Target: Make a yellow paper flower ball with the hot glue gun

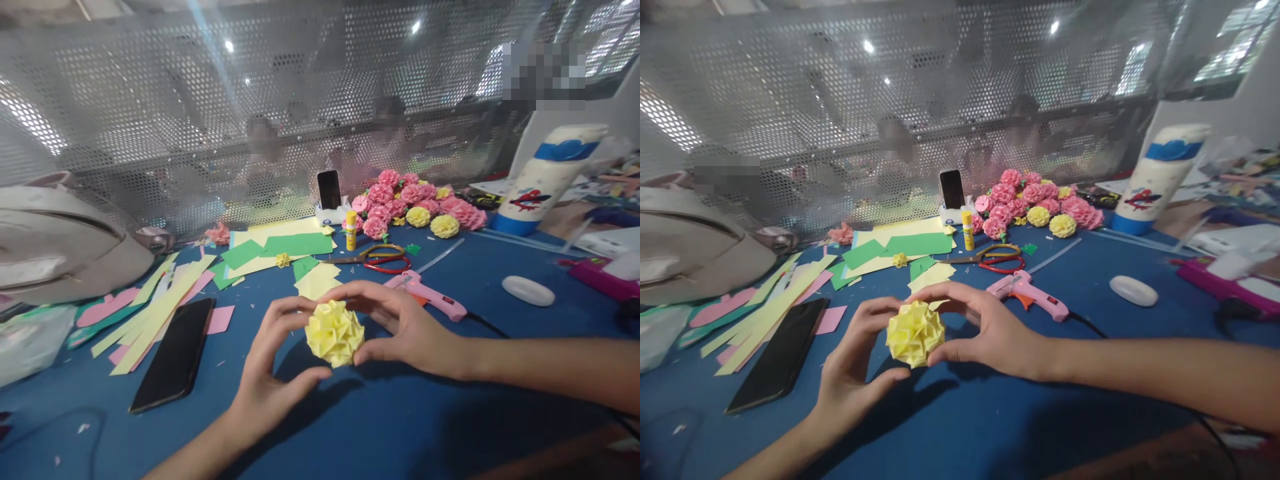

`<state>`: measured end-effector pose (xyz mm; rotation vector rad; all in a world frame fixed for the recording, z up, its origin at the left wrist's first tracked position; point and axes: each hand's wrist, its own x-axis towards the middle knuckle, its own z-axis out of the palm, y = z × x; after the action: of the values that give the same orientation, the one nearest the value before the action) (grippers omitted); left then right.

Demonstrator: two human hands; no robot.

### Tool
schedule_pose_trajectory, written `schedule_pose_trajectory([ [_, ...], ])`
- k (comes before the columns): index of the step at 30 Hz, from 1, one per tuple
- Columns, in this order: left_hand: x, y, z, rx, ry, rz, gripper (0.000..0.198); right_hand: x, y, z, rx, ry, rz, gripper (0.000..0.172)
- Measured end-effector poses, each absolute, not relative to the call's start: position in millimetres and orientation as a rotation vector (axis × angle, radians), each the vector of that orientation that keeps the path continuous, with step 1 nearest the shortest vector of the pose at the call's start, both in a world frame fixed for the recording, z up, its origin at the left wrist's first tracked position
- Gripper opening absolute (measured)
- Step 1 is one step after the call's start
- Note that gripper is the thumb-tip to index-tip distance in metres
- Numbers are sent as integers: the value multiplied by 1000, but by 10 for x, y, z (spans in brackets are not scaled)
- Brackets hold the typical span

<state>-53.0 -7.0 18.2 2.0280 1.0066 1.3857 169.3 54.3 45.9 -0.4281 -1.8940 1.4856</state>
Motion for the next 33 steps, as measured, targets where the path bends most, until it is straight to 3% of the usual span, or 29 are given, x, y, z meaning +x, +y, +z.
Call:
schedule_pose_trajectory([
  [3,-536,-70,174,2076,1024,1472,32,1662,495,390,-410,-1860,1585,60],
  [10,-546,-132,180,2117,1073,1531,36,1594,335,271,-285,-1627,1970,63],
  [16,-504,-160,217,2182,1119,1378,40,1560,275,94,-249,-1477,2170,71],
  [24,-455,-134,113,2208,1173,1197,68,1570,317,22,-343,-1364,2172,49],
  [29,-378,-183,110,2215,1242,1173,43,1561,320,-17,-344,-1293,2211,52],
  [33,-374,-183,123,2239,1239,1196,39,1546,329,-40,-313,-1293,2214,48],
])
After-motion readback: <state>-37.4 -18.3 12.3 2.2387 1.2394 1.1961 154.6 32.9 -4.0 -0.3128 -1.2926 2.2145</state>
